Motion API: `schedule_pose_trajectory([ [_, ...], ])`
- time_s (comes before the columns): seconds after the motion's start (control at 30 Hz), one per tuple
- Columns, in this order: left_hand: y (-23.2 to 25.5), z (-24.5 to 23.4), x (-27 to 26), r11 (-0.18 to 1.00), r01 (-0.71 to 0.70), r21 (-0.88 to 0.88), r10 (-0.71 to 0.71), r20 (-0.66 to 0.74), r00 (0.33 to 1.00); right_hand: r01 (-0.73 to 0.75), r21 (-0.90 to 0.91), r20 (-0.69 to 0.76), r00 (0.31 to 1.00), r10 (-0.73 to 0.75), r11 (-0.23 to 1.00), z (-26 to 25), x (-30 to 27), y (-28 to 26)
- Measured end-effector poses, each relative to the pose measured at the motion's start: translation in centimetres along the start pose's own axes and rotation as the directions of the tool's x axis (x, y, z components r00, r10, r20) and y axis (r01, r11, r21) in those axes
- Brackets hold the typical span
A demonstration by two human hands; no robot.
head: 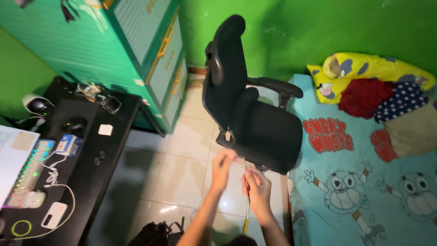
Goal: The person kneels and uses a screwdriver and an Allen key to remove screws from the base of a black office chair. They detach the wheels and continue unscrewing components of the chair's central mechanism.
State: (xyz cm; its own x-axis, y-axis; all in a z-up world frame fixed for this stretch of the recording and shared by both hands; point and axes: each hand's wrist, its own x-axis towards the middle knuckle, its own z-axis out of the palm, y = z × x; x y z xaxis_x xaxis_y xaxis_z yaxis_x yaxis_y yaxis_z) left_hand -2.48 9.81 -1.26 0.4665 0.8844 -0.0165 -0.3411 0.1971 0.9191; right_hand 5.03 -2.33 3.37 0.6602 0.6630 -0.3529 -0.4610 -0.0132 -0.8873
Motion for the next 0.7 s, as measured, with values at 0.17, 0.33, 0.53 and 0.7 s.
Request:
schedule_pose_trajectory([
  [0.17, -3.4, -2.8, 11.7, 0.862, -0.328, 0.387, 0.420, -0.181, 0.889, 0.002, 0.117, -0.078, 0.997, 0.008, 0.993, -1.5, 2.0, -0.6],
  [0.33, -7.1, -5.0, 24.7, 0.812, -0.193, 0.551, 0.436, -0.354, 0.827, -0.022, 0.071, -0.195, 0.980, 0.036, 0.997, -3.4, 3.3, -1.9],
  [0.53, -9.0, -7.6, 28.7, 0.652, -0.121, 0.748, 0.428, -0.231, 0.874, -0.033, -0.012, -0.237, 0.971, 0.030, 0.999, -4.4, 5.7, -4.4],
  [0.7, -6.4, -8.1, 26.7, 0.530, -0.172, 0.830, 0.470, -0.119, 0.875, 0.006, 0.010, -0.203, 0.979, -0.004, 1.000, -5.1, 7.6, -5.6],
])
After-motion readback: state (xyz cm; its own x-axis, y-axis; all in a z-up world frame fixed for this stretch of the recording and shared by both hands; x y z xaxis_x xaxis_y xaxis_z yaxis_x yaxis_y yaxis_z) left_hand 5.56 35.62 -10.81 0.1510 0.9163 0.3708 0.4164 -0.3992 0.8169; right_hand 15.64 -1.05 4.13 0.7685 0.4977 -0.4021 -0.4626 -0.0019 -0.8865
